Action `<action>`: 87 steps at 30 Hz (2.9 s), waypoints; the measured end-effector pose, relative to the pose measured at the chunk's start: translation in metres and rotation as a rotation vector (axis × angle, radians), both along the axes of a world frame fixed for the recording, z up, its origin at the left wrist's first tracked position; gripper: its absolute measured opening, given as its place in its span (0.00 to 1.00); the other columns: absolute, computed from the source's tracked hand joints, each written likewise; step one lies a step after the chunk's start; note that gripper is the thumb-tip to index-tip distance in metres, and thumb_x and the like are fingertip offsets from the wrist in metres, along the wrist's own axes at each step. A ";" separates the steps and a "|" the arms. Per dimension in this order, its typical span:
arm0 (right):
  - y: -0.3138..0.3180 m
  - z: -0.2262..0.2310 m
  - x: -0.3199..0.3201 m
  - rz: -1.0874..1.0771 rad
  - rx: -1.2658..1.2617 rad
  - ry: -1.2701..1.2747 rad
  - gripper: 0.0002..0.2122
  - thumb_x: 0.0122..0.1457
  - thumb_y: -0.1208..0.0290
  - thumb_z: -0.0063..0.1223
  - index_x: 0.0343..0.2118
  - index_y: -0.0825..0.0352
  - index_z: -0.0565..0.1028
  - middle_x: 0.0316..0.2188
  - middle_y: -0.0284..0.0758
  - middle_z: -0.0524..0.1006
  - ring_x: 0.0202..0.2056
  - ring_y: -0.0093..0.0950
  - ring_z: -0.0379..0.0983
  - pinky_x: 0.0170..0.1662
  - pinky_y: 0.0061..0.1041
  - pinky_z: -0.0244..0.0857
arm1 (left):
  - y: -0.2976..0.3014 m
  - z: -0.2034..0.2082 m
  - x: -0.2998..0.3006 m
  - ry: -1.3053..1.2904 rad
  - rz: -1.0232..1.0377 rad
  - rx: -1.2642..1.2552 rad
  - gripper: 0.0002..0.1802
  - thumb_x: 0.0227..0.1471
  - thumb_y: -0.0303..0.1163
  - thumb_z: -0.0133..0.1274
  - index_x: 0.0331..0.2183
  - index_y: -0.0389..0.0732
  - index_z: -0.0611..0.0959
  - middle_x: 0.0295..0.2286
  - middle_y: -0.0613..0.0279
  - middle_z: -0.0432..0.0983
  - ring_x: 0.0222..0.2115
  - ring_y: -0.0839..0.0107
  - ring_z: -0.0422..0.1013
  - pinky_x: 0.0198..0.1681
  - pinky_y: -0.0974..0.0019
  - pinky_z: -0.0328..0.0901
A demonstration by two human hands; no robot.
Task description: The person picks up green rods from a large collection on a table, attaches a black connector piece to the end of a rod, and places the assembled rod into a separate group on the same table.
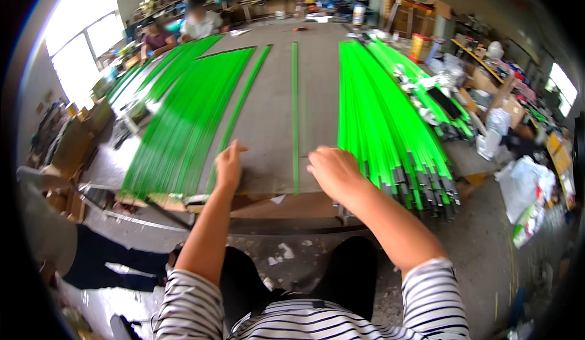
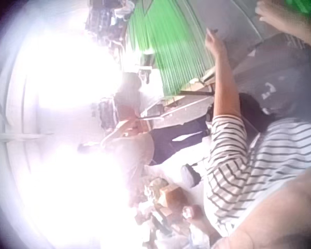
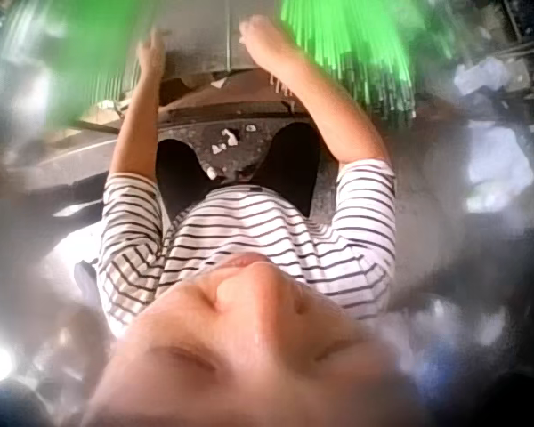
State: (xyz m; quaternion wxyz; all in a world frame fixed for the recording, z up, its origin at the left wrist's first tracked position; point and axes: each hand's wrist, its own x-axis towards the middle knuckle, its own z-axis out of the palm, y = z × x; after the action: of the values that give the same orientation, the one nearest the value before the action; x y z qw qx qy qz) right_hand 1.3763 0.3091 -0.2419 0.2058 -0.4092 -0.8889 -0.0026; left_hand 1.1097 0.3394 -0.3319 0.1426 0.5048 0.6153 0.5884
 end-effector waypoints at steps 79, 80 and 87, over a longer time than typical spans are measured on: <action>-0.067 -0.031 -0.080 0.107 -1.083 0.703 0.10 0.53 0.69 0.50 0.21 0.72 0.72 0.13 0.34 0.72 0.15 0.20 0.69 0.18 0.18 0.62 | -0.211 0.035 0.061 -0.966 -0.700 -0.480 0.15 0.55 0.33 0.41 0.39 0.32 0.72 0.22 0.63 0.69 0.19 0.71 0.68 0.22 0.70 0.65; -0.065 -0.038 -0.078 0.158 -1.177 0.748 0.12 0.53 0.67 0.50 0.19 0.72 0.71 0.13 0.34 0.72 0.15 0.21 0.70 0.19 0.18 0.62 | -0.213 0.032 0.061 -1.021 -0.682 -0.475 0.14 0.55 0.32 0.41 0.39 0.32 0.72 0.21 0.64 0.68 0.18 0.71 0.67 0.20 0.71 0.64; -0.007 0.023 0.087 -0.300 -0.496 0.783 0.05 0.47 0.71 0.53 0.24 0.66 0.77 0.15 0.32 0.73 0.17 0.20 0.66 0.21 0.21 0.59 | -0.209 0.019 0.056 -1.152 -0.654 -0.487 0.13 0.54 0.30 0.42 0.38 0.32 0.73 0.19 0.65 0.68 0.15 0.73 0.66 0.17 0.73 0.62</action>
State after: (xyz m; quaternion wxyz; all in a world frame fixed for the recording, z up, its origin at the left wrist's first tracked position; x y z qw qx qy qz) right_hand 1.4636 0.3026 -0.2190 0.4183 -0.5397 -0.6499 0.3337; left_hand 1.1661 0.1302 -0.3127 0.7242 0.2256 0.3729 0.5344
